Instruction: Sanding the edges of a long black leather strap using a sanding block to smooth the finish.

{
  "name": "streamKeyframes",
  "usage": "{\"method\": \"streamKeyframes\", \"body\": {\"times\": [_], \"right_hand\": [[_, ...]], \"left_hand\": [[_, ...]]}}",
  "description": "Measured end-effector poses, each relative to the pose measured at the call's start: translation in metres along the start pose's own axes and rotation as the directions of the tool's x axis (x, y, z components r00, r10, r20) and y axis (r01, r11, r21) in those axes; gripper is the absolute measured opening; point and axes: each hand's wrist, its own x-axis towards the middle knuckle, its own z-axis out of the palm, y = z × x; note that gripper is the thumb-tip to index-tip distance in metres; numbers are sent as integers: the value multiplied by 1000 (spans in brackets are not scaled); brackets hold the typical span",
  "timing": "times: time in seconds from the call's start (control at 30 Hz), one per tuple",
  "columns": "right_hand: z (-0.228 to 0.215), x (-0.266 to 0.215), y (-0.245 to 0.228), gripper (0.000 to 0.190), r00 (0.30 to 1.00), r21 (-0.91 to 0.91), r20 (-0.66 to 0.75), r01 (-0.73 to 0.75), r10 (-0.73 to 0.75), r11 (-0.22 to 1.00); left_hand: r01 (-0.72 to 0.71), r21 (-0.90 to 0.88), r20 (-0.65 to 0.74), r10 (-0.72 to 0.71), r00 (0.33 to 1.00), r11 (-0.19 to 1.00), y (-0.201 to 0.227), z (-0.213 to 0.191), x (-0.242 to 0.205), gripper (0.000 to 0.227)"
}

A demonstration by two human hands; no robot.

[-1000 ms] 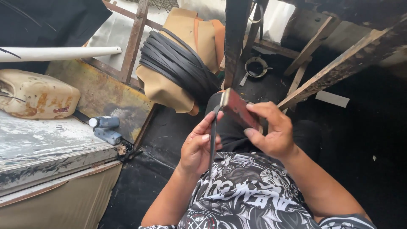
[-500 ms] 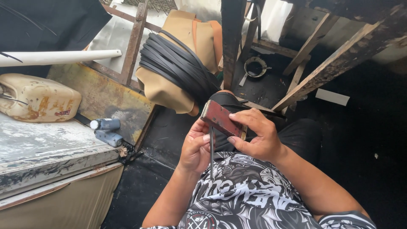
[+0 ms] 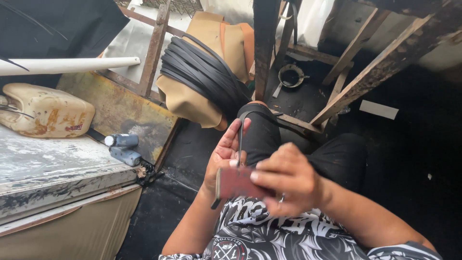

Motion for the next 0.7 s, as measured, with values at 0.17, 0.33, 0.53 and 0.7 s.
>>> {"method": "streamKeyframes", "body": {"times": [0.17, 0.33, 0.53, 0.7], "right_hand": [[-11, 4, 13, 34, 998, -33, -19, -57, 56, 998], [-9, -10, 32, 30, 999, 72, -33, 10, -8, 997], [-4, -6, 5, 34, 998, 44, 56, -7, 5, 999], [-2, -15, 13, 39, 987, 142, 10, -163, 163, 976]], "left_hand": [[-19, 49, 7, 19, 1000, 999, -3, -9, 0, 95], [-48, 111, -19, 51, 999, 993, -5, -5, -6, 101], [-12, 71, 25, 10, 1000, 997, -2, 6, -11, 97], [-37, 54, -13, 38, 999, 998, -6, -15, -6, 91]]}}
